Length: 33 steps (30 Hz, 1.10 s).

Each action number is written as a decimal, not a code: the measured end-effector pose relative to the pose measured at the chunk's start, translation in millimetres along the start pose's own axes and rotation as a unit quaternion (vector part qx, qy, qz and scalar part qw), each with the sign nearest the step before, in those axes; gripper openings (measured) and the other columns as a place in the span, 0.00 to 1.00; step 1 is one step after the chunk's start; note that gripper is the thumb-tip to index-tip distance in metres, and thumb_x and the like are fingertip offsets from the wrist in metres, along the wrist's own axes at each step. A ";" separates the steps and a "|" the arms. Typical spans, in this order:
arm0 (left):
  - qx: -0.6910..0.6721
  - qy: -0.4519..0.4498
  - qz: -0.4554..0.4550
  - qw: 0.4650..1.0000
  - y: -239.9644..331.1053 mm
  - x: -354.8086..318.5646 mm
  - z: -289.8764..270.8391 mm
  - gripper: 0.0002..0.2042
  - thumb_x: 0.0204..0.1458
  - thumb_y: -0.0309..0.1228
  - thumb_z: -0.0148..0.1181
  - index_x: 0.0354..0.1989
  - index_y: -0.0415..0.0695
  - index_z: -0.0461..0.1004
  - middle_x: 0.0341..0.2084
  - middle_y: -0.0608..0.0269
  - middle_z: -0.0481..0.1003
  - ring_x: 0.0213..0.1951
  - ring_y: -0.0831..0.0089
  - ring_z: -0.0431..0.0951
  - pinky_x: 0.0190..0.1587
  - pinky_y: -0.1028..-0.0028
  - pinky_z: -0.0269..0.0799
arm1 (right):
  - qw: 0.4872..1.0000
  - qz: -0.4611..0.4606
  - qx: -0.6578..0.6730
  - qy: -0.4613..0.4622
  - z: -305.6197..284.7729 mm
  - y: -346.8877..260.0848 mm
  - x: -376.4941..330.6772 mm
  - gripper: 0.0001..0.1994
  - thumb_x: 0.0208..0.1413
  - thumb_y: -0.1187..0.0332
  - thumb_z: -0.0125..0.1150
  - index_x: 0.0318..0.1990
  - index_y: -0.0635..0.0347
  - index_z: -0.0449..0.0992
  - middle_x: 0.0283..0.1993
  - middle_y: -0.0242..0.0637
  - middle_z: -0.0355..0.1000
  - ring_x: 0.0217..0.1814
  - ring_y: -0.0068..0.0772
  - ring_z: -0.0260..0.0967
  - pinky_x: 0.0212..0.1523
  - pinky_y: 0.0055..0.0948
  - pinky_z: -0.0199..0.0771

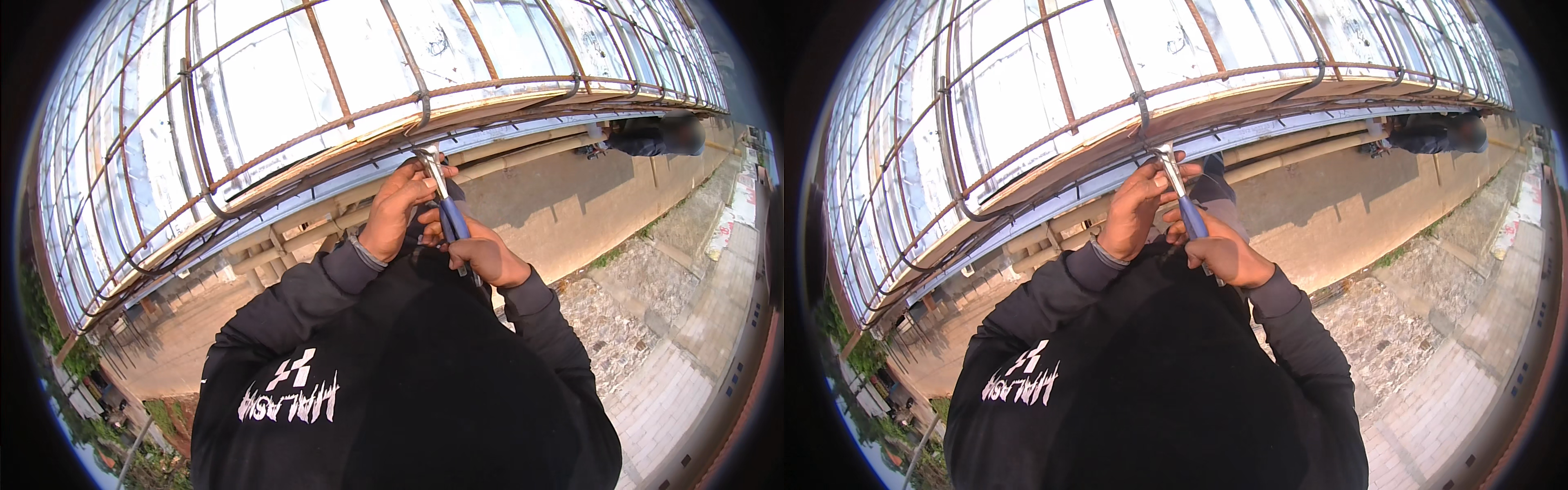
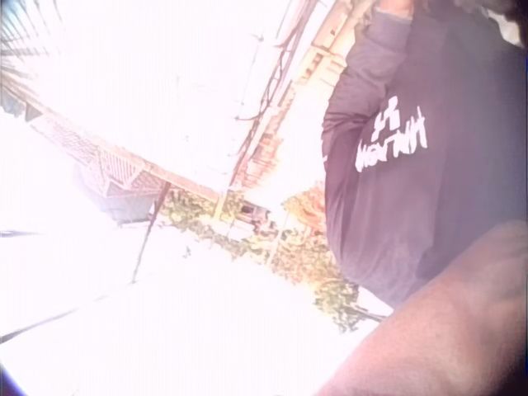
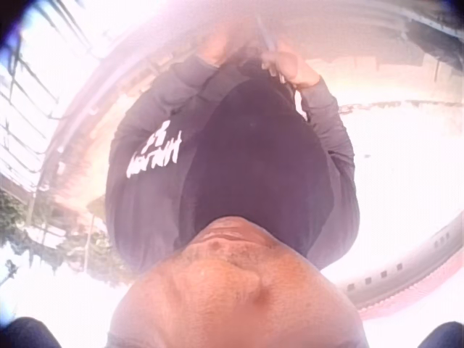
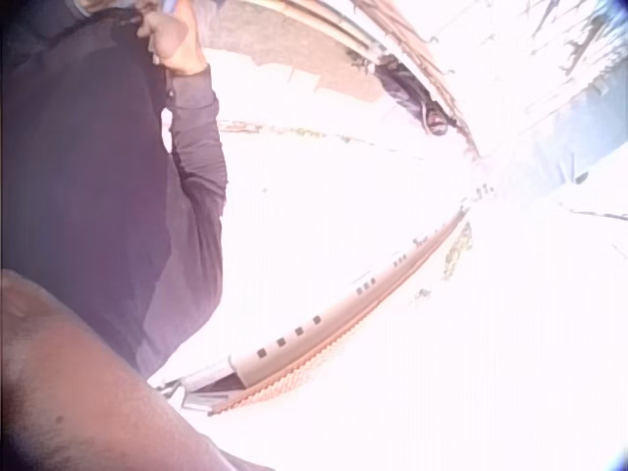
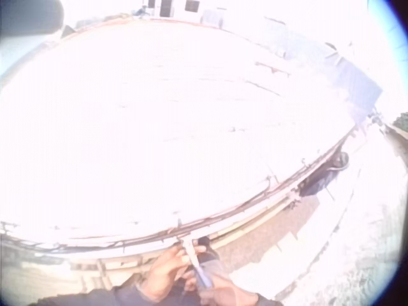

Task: The person secures a metal wire mesh to a curved roof frame using wire ties and pliers. They repeatedly wrap wire around the frame and mesh, then twist and tighten the wire with pliers to fasten the mesh in place.

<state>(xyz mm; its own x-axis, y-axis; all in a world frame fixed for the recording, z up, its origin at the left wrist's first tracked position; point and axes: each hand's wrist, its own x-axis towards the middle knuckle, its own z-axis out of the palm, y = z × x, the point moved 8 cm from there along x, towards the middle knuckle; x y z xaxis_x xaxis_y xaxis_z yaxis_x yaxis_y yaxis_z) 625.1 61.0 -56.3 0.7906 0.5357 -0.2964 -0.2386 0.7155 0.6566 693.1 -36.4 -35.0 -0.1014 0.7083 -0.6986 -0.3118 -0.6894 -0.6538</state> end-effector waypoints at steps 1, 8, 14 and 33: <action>0.002 0.004 -0.004 1.000 3.2 -1.6 -1.0 0.26 0.62 0.37 0.49 0.65 0.35 0.62 0.56 0.52 0.73 0.53 0.68 0.72 0.60 0.67 0.64 | 1.000 -0.001 0.004 -0.010 -1.2 0.1 -1.1 0.25 0.48 0.73 0.53 0.58 0.61 0.66 0.42 0.36 0.69 0.40 0.27 0.67 0.41 0.25 0.68; 0.108 0.069 -0.035 0.991 3.5 6.8 -3.5 0.21 0.65 0.42 0.54 0.54 0.35 0.71 0.47 0.57 0.79 0.46 0.75 0.76 0.50 0.70 0.70 | 0.979 -0.075 -0.164 0.099 -19.9 -3.2 3.3 0.25 0.49 0.72 0.52 0.58 0.64 0.68 0.39 0.32 0.68 0.38 0.22 0.65 0.38 0.22 0.67; 0.109 0.087 -0.034 0.990 0.3 9.0 -7.7 0.22 0.64 0.42 0.55 0.57 0.36 0.70 0.50 0.55 0.78 0.50 0.75 0.74 0.54 0.71 0.68 | 0.972 -0.069 -0.203 0.091 -8.3 -14.4 6.0 0.17 0.53 0.68 0.56 0.49 0.66 0.70 0.31 0.41 0.70 0.30 0.41 0.68 0.34 0.37 0.69; -0.027 0.101 -0.019 0.994 -25.7 35.6 27.8 0.16 0.59 0.33 0.63 0.52 0.39 0.74 0.40 0.64 0.76 0.42 0.76 0.74 0.46 0.76 0.69 | 0.711 -0.258 -0.540 0.368 -29.6 -72.1 -18.1 0.12 0.42 0.66 0.65 0.35 0.58 0.75 0.27 0.46 0.74 0.30 0.57 0.73 0.30 0.52 0.70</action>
<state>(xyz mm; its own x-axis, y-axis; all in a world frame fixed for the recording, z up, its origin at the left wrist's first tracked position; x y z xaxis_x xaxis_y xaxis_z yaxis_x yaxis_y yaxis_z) 675.1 49.2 -64.4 0.6722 0.5825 -0.4569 -0.2451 0.7575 0.6051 745.4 -4.0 16.1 0.4101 0.9119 0.0122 0.8205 -0.3631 -0.4414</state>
